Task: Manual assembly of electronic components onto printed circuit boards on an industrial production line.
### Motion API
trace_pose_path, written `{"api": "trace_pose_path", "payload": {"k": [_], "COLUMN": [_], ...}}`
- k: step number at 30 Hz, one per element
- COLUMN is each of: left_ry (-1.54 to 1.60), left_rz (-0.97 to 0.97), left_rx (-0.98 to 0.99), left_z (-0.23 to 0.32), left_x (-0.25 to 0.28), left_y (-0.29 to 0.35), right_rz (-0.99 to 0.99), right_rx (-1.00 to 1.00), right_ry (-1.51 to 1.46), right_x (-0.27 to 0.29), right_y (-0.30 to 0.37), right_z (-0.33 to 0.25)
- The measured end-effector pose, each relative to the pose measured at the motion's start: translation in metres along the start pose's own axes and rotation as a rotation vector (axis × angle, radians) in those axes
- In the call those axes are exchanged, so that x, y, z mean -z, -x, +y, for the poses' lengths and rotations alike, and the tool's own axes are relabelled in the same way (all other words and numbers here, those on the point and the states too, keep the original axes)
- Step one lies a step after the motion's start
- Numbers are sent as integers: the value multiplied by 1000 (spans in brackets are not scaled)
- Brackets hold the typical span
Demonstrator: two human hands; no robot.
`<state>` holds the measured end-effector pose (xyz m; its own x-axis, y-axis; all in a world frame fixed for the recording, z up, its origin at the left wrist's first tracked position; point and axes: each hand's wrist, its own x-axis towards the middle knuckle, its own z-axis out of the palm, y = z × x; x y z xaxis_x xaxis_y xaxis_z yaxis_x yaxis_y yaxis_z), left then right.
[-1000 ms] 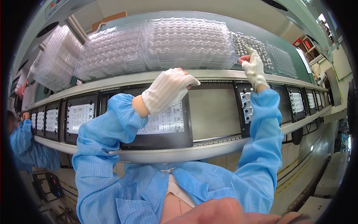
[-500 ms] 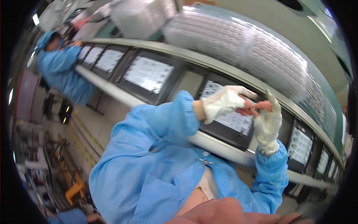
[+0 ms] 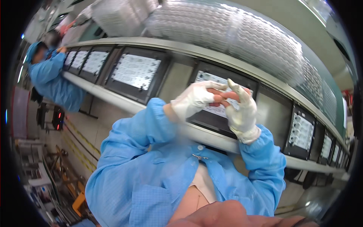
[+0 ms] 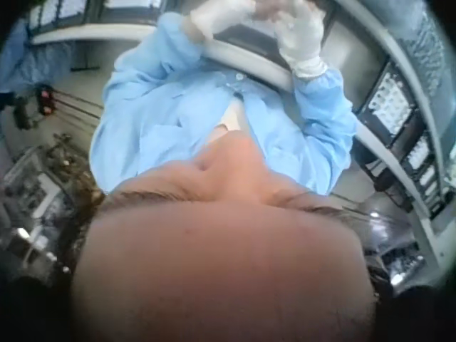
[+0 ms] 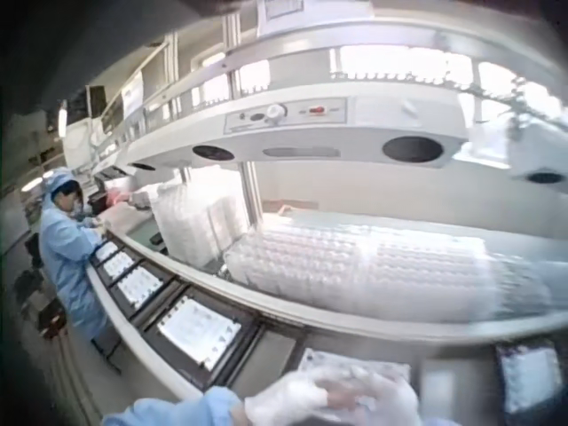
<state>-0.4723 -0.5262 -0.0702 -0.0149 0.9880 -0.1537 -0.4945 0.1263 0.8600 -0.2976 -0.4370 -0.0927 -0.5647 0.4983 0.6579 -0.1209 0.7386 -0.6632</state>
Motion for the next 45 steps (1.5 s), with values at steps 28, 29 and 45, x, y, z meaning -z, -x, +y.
{"api": "trace_pose_path", "payload": {"k": [28, 29, 45], "left_ry": [-1478, -1483, -1796], "left_rz": [27, 21, -156], "left_rx": [-575, -572, -735], "left_z": [29, 30, 36], "left_x": [45, 44, 56], "left_y": [5, 3, -3], "right_rz": [193, 199, 105], "right_rx": [-192, -195, -217], "right_ry": [231, 228, 209], "right_x": [16, 16, -1], "right_y": [-11, -10, -14], "right_z": [-7, -9, -22]}}
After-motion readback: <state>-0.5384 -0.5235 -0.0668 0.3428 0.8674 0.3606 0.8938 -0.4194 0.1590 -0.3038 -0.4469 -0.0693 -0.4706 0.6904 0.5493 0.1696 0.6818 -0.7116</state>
